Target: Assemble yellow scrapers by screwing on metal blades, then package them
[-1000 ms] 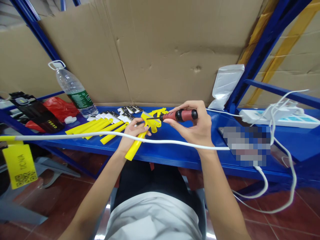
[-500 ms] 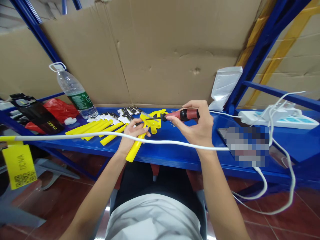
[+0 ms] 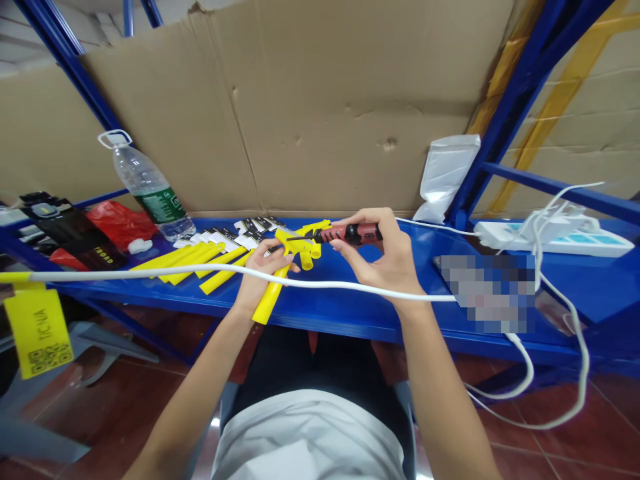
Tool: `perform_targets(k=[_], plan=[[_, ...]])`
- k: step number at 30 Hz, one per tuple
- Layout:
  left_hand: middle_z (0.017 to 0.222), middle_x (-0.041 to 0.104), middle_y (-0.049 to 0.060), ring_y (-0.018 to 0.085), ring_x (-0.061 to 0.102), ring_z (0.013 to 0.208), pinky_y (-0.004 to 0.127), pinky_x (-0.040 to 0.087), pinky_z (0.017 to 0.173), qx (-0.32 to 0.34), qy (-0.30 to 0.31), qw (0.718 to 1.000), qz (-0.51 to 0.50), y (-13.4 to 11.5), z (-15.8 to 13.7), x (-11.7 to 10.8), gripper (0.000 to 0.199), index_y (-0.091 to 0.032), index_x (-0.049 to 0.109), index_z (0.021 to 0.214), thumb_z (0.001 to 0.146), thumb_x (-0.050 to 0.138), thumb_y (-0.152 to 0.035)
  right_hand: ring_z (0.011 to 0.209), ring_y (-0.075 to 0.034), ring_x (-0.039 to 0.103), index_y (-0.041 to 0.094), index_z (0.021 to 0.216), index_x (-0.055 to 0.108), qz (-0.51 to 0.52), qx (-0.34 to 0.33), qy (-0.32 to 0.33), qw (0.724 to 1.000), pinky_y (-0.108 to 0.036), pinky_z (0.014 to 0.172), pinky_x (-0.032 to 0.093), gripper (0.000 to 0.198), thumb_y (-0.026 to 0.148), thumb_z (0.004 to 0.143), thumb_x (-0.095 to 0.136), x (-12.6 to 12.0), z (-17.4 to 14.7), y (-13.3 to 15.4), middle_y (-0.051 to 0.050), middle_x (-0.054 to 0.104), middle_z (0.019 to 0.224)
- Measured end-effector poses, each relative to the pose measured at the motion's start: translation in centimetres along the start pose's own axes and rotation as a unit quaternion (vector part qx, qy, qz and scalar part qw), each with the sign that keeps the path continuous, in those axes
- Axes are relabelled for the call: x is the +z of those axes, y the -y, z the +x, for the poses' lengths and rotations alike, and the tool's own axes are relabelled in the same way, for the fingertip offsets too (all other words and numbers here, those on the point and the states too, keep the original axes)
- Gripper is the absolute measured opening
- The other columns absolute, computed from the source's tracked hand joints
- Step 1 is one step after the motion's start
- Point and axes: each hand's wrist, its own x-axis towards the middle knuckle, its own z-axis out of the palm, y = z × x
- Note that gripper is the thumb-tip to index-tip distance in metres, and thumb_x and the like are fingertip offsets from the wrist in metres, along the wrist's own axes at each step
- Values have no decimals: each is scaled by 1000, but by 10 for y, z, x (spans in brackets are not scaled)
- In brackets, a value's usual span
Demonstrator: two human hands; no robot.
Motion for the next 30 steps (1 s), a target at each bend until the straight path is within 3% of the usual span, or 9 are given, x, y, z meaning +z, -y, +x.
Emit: perform_targets(k=[4,11,20,26,30], plan=[[105,77,4,19,78,70,23,56,49,8,-2,1000,9,-2,-1,1,65,-22,56,112,70,104,-38,87,-26,84,28,109,71,-21,-25,-16,999,-41,76,73,38,50,89,95,-2,2,1,-5,85,103],[99,73,2,25,82,73,24,57,44,33,7,999,26,-1,-1,0,70,-22,57,114,67,107,-37,77,-23,80,28,108,73,-46,-29,-63,997,-38,70,71,42,55,86,96,-3,3,-3,-3,81,98],[98,74,3,26,83,74,24,58,44,54,6,998,22,2,-3,1,64,-23,58,116,75,104,-39,71,-25,81,30,109,76,-41,-9,-54,998,-41,66,70,41,51,83,100,-5,2,-5,-2,83,98],[129,75,13,28,85,88,26,63,50,79,35,996,24,2,-4,1,68,-23,62,132,79,102,-39,75,-34,85,33,111,78,-4,11,-70,997,-55,72,75,39,47,82,101,-12,4,7,-4,87,102],[125,73,11,30,86,93,27,66,53,126,7,992,11,-17,-6,-1,64,-23,63,132,82,100,-37,66,-33,82,32,108,79,54,25,-132,989,-54,62,73,36,37,80,102,-21,9,21,-10,89,108]])
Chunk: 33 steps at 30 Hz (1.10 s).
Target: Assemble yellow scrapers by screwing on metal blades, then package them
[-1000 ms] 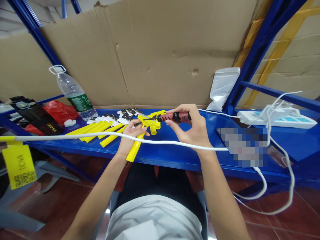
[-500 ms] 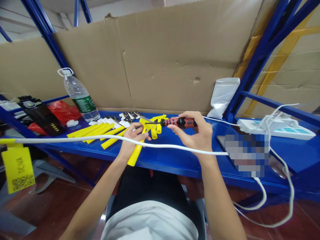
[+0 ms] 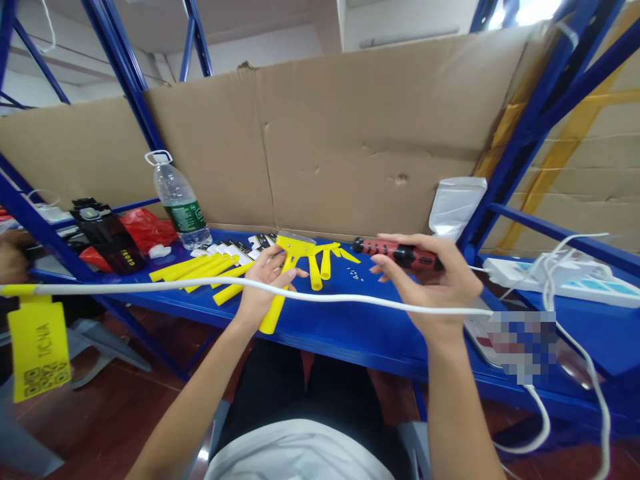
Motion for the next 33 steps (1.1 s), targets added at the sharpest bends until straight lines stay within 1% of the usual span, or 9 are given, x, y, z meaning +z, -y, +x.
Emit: perform_targets(k=[3,7,10,14,18,24,27,30,33], plan=[[128,71,11,30,87,95,27,66,52,30,-22,999,-8,-17,4,-10,64,-24,63,133,82,100,-36,69,-31,83,27,107,82,-21,-23,-30,999,-48,60,72,33,34,80,100,-9,8,0,-13,89,116],[123,74,7,24,85,85,24,63,50,56,-37,997,-30,-34,5,-25,65,-27,65,131,78,102,-37,103,-36,85,28,108,86,-115,-25,108,987,-52,86,73,21,38,89,89,-27,19,-27,-11,88,116],[124,77,7,23,85,87,23,62,51,51,-41,997,-41,-43,1,-28,63,-28,66,132,81,101,-37,87,-31,82,27,113,86,-216,-5,189,958,-50,79,71,23,33,92,79,-36,23,-64,-8,88,104],[126,79,9,27,86,95,25,64,55,32,-34,998,-44,-48,-2,-23,63,-27,64,134,83,100,-39,75,-33,80,28,103,84,-260,-31,232,937,-46,68,64,22,20,83,80,-39,22,-101,-9,86,90],[128,78,10,29,86,96,28,66,58,19,-18,998,-53,-44,0,-19,64,-26,62,134,84,99,-38,72,-33,79,28,98,82,-272,-47,260,926,-46,67,62,21,15,82,77,-37,18,-106,-10,85,88],[128,78,10,31,86,103,26,64,57,6,-16,999,-46,-38,1,-15,62,-25,61,132,84,99,-37,76,-31,82,26,97,83,-289,-46,324,900,-44,71,67,24,10,81,75,-38,12,-107,-9,85,94],[128,80,13,32,86,106,27,67,63,-12,-14,999,-51,-36,2,-14,66,-23,61,135,83,100,-36,101,-35,86,21,112,85,-307,-20,378,873,-49,92,71,31,12,85,72,-42,5,-113,-15,86,116],[128,83,15,31,86,108,30,70,73,-36,-12,997,-61,-34,1,-12,68,-21,60,137,83,101,-35,130,-39,79,15,124,84,-317,36,442,838,-56,116,63,37,15,94,63,-45,-2,-116,-20,80,140],[121,85,14,28,86,105,30,69,80,-62,-31,994,-88,-27,-1,-3,62,-19,62,132,85,100,-33,140,-40,74,14,128,84,-315,88,480,814,-55,125,58,40,19,97,59,-45,-3,-115,-22,75,150]])
